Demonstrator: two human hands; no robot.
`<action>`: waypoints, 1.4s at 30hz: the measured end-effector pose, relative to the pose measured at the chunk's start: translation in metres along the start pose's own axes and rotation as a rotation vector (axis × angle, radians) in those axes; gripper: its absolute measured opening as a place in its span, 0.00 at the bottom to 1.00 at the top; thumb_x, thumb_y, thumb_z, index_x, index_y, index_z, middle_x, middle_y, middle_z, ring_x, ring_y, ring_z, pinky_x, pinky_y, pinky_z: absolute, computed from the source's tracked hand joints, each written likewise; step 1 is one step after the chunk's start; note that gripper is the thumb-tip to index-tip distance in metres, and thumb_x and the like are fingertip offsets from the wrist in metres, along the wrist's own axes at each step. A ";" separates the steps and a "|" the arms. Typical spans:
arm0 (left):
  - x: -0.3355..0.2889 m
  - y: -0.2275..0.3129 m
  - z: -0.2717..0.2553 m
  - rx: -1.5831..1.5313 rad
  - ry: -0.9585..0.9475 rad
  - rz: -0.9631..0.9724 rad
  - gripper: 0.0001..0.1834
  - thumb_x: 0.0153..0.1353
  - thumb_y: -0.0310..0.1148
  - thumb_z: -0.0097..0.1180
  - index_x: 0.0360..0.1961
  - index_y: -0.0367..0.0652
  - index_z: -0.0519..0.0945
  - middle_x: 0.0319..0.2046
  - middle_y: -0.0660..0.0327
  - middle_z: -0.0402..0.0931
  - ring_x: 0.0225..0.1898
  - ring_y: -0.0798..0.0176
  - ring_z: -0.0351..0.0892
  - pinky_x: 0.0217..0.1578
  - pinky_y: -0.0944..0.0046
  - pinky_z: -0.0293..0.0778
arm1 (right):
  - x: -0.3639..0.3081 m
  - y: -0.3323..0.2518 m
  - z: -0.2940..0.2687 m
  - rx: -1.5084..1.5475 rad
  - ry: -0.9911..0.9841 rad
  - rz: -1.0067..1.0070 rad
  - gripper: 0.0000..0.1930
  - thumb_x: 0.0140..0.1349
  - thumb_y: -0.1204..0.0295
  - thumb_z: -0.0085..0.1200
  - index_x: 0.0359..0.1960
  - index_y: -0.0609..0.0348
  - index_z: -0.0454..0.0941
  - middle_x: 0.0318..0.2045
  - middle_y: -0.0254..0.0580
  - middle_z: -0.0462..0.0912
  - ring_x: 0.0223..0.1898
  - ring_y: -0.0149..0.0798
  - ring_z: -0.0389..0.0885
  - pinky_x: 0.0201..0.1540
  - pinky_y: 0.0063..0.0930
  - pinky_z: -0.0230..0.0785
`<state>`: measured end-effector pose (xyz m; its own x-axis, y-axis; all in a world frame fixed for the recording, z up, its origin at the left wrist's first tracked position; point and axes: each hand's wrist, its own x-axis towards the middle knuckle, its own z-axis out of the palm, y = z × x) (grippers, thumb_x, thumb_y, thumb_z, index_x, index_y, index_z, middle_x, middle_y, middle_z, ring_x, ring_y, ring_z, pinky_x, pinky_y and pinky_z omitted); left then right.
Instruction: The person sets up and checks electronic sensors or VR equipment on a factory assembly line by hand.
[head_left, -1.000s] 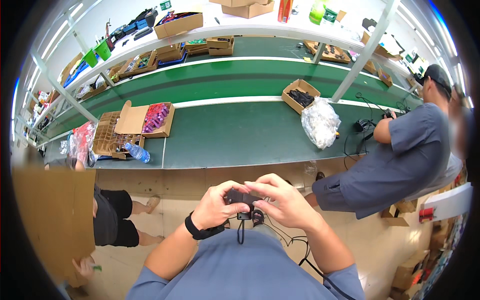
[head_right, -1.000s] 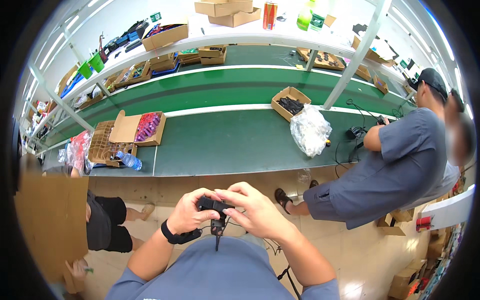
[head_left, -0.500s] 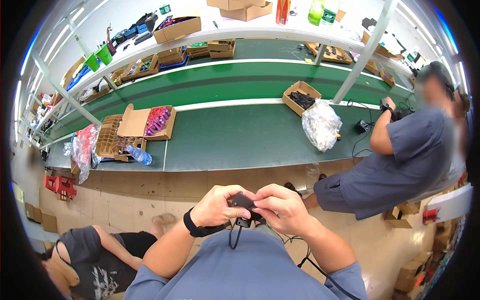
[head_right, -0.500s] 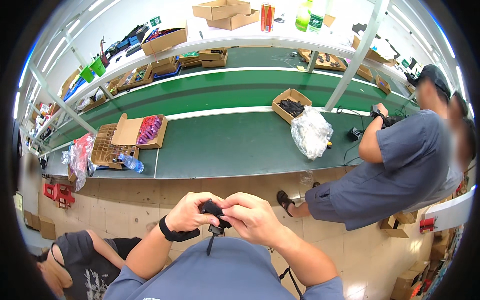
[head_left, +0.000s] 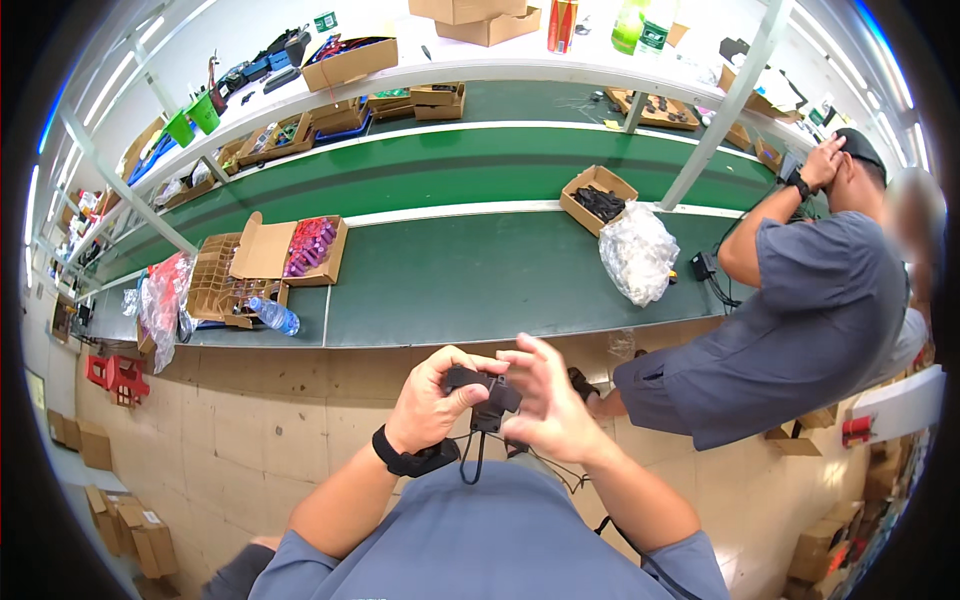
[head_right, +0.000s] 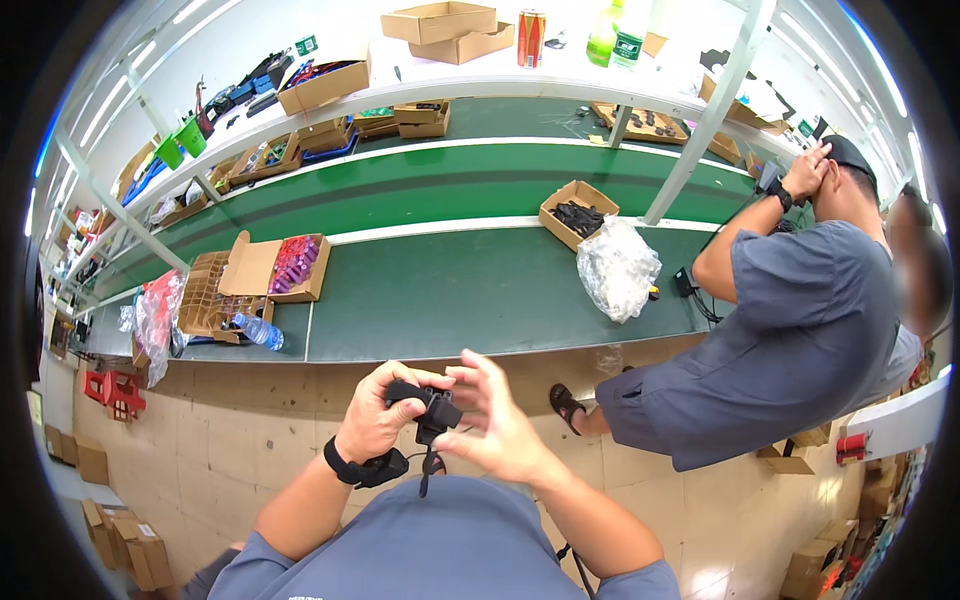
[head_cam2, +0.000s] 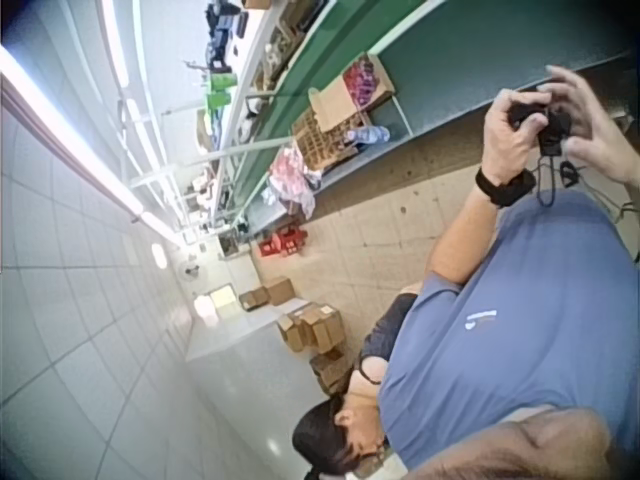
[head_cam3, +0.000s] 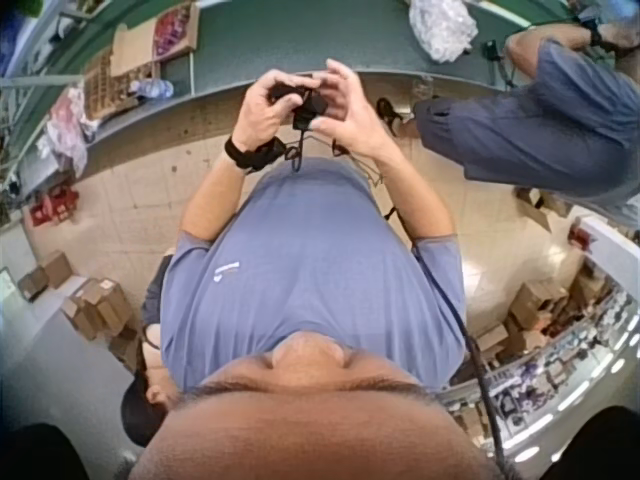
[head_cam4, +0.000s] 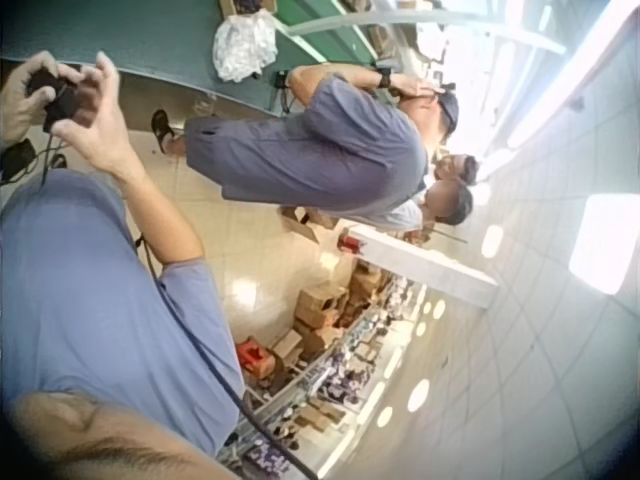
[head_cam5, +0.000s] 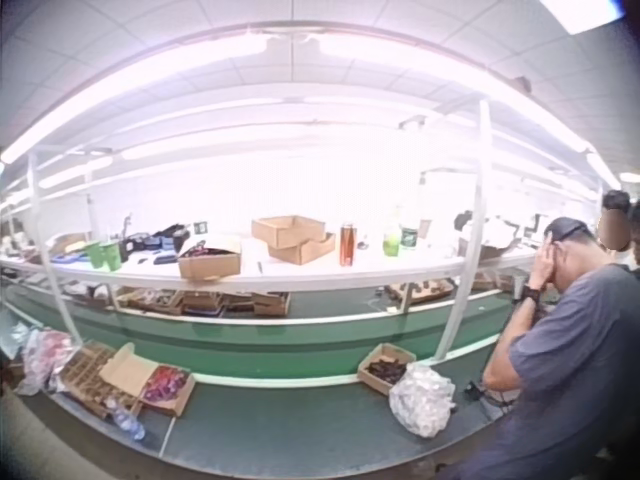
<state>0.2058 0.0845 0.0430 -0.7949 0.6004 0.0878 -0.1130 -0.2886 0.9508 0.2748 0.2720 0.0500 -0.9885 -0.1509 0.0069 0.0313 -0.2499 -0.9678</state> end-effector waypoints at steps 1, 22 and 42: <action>0.000 -0.001 0.001 0.059 0.014 0.015 0.13 0.59 0.32 0.63 0.40 0.39 0.74 0.46 0.55 0.80 0.46 0.66 0.78 0.49 0.64 0.73 | -0.001 -0.004 0.007 -0.113 0.010 0.044 0.46 0.51 0.75 0.66 0.68 0.52 0.49 0.60 0.46 0.64 0.54 0.36 0.72 0.49 0.33 0.73; -0.004 -0.011 0.000 -0.133 0.174 -0.195 0.11 0.65 0.31 0.55 0.43 0.40 0.70 0.44 0.57 0.76 0.42 0.67 0.79 0.40 0.64 0.81 | -0.009 0.011 0.005 -0.469 0.188 -0.256 0.26 0.47 0.81 0.69 0.45 0.60 0.65 0.50 0.45 0.62 0.38 0.31 0.76 0.32 0.19 0.76; -0.008 -0.011 0.021 0.454 0.284 -0.332 0.08 0.70 0.31 0.45 0.39 0.37 0.71 0.28 0.60 0.79 0.26 0.70 0.81 0.24 0.70 0.76 | -0.021 0.037 -0.002 -0.969 0.260 -0.453 0.29 0.39 0.78 0.68 0.45 0.59 0.67 0.37 0.47 0.74 0.38 0.49 0.75 0.38 0.38 0.69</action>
<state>0.2260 0.0984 0.0381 -0.8951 0.3645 -0.2567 -0.1660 0.2619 0.9507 0.2970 0.2674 0.0135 -0.8836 -0.0004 0.4682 -0.3589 0.6428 -0.6768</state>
